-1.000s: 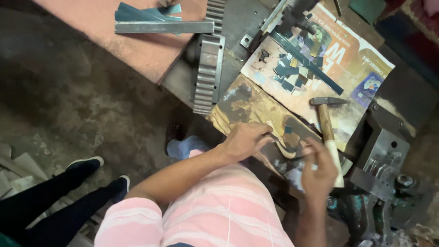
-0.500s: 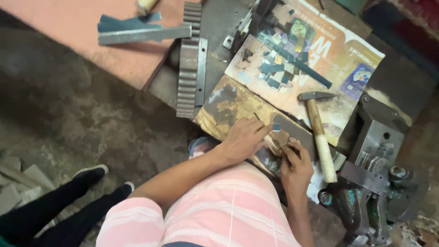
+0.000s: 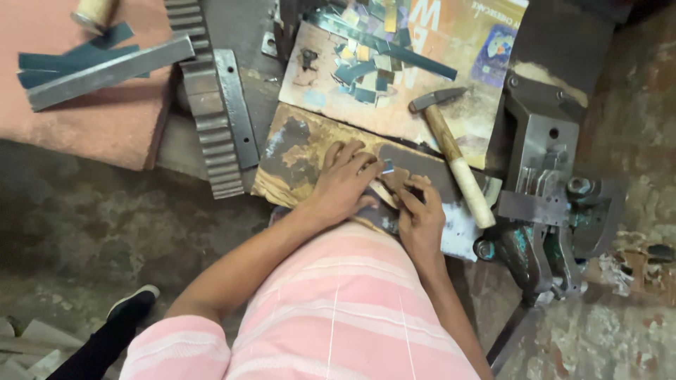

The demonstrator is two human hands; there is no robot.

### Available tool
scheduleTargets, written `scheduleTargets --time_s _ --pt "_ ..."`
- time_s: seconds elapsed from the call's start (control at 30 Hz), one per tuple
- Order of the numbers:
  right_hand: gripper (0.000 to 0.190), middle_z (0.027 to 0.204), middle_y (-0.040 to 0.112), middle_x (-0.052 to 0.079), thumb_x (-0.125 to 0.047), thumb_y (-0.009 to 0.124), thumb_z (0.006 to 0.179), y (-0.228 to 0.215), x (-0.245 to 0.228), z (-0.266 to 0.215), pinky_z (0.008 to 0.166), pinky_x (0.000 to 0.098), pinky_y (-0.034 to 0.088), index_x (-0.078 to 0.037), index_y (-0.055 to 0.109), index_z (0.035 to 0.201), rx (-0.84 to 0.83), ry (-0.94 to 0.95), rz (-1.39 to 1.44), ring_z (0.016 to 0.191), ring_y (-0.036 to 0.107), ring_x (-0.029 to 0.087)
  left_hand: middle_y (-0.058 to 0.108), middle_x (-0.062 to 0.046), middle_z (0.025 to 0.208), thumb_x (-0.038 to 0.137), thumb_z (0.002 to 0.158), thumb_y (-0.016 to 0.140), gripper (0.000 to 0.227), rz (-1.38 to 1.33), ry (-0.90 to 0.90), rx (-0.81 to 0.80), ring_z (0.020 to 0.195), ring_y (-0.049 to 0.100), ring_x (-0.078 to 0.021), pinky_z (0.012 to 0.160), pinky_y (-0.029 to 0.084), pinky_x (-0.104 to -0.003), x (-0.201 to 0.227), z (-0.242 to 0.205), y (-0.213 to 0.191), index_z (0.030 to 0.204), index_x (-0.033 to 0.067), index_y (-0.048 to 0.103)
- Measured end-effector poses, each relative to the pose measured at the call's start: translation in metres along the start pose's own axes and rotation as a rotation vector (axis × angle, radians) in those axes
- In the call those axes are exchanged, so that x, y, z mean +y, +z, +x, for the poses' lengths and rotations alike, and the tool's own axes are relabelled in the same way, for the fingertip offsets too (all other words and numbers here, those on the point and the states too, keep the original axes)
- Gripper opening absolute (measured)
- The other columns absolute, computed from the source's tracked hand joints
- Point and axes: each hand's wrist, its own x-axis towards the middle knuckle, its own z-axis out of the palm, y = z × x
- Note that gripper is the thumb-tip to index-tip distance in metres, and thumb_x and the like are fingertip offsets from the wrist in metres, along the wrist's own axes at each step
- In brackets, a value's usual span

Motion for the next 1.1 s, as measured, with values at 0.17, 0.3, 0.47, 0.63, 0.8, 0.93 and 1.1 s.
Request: scheduleTargets --time_s 0.17,0.3,0.47,0.63,0.8,0.93,1.1 --pt "0.028 0.119 0.064 0.017 -0.001 0.079 0.08 -0.007 -0.013 0.006 0.109 0.0497 0.044 -0.004 0.076 0.108 -0.116 0.021 -0.017 0.122 0.057 0.041 0.066 -0.002 0.096 0.027 0.071 0.087 0.028 -0.074 -0.014 -0.101 0.112 0.055 -0.0266 0.105 0.03 -0.052 -0.009 0.008 0.007 0.094 0.0169 0.076" --pt "0.032 0.116 0.063 0.015 -0.008 0.084 0.075 -0.01 -0.014 0.01 0.112 0.0515 0.043 -0.005 0.076 0.106 -0.099 0.006 -0.004 0.119 0.057 0.039 0.065 0.0 0.092 0.029 0.07 0.086 0.027 -0.083 -0.037 -0.12 0.108 0.055 -0.0265 0.101 0.03 -0.053 -0.011 0.009 0.009 0.093 0.0184 0.078" --pt "0.028 0.116 0.064 0.013 -0.009 0.085 0.077 -0.004 -0.007 0.01 0.115 0.0512 0.043 -0.007 0.076 0.103 -0.07 -0.002 0.012 0.116 0.059 0.037 0.064 -0.002 0.092 0.031 0.068 0.087 0.027 -0.056 -0.056 -0.075 0.111 0.053 -0.0305 0.099 0.028 -0.057 -0.007 0.006 0.007 0.09 0.0178 0.078" --pt "0.027 0.117 0.064 0.014 -0.009 0.085 0.078 -0.003 -0.004 0.008 0.116 0.0531 0.041 -0.005 0.074 0.103 -0.08 0.008 0.023 0.117 0.058 0.039 0.065 -0.001 0.091 0.033 0.07 0.087 0.028 -0.083 -0.133 -0.135 0.111 0.053 -0.0274 0.101 0.028 -0.058 -0.004 0.007 0.008 0.092 0.018 0.079" --pt "0.032 0.116 0.064 0.014 -0.012 0.086 0.076 -0.006 -0.002 0.007 0.115 0.0524 0.041 -0.005 0.075 0.105 -0.095 0.021 0.05 0.117 0.058 0.038 0.066 0.0 0.098 0.031 0.069 0.087 0.027 -0.041 -0.134 -0.059 0.115 0.051 -0.0281 0.103 0.027 -0.058 -0.003 0.0 0.011 0.092 0.0183 0.079" --pt "0.026 0.118 0.066 0.013 -0.008 0.083 0.082 -0.007 0.003 0.008 0.114 0.0495 0.043 -0.006 0.076 0.107 -0.114 0.005 0.066 0.118 0.061 0.037 0.065 -0.002 0.102 0.034 0.069 0.087 0.028 -0.05 -0.155 -0.033 0.118 0.049 -0.0316 0.101 0.026 -0.059 0.002 0.002 0.01 0.091 0.0194 0.079" --pt "0.018 0.112 0.07 0.012 -0.002 0.079 0.085 -0.013 -0.009 0.011 0.1 0.044 0.05 -0.003 0.076 0.102 0.047 -0.059 -0.04 0.108 0.064 0.035 0.064 -0.022 0.132 0.034 0.067 0.086 0.057 0.193 -0.133 0.046 0.128 0.042 -0.0407 0.108 0.023 -0.058 0.035 0.005 -0.011 0.12 0.0166 0.072"
